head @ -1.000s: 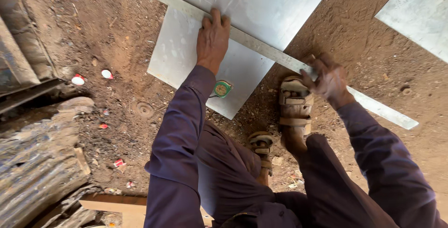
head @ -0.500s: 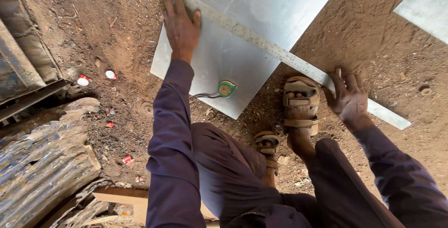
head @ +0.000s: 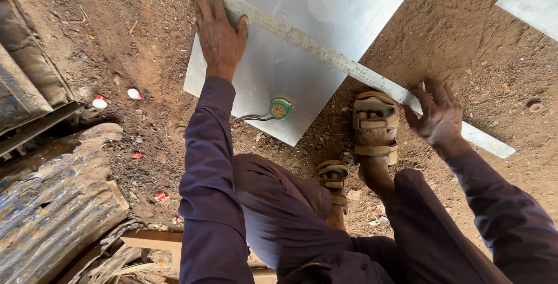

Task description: The person measures and marks a metal sheet using a metal ruler and a marker. They repeatedly position the ruler, draw straight lines, and adjust the ruler to mark multiple sections on the sheet.

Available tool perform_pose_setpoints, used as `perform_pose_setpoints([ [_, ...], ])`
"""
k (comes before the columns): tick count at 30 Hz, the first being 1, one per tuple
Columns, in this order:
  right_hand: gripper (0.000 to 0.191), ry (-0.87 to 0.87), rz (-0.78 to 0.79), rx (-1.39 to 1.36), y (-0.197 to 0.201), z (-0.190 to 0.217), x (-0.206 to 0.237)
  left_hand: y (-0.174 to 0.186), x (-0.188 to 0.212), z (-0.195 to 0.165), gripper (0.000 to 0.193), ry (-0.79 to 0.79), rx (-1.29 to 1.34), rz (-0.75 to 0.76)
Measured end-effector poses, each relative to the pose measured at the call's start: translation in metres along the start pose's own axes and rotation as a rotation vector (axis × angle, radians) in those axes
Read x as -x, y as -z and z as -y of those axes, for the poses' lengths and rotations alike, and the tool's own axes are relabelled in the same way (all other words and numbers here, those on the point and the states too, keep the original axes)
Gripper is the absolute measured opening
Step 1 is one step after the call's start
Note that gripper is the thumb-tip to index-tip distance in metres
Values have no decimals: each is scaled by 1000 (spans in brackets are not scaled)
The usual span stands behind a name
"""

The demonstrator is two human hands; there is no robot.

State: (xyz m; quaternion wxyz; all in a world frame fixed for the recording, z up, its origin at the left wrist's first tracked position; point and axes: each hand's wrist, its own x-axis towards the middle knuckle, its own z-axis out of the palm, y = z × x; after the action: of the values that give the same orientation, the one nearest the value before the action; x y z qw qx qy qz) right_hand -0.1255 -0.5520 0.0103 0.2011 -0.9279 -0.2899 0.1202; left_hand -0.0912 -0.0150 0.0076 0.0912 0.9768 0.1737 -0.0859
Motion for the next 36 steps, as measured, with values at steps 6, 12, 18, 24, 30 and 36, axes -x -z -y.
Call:
perform_pose_setpoints([
  [6,34,-14,28,32,3,1,-5,-5,-2,2,89,16,-22,23],
  [12,40,-29,21,19,25,15,-11,-9,-4,6,93,-31,-9,27],
  [18,33,0,-2,78,27,12,-13,-3,-1,3,91,-9,-12,102],
  [24,28,-66,122,76,14,8,-8,7,-1,-4,90,1,0,120],
  [30,22,-41,121,15,12,8,-6,9,-1,-7,91,7,8,122],
  [36,43,-112,363,250,9,10,-12,10,-2,-9,92,-7,2,118],
])
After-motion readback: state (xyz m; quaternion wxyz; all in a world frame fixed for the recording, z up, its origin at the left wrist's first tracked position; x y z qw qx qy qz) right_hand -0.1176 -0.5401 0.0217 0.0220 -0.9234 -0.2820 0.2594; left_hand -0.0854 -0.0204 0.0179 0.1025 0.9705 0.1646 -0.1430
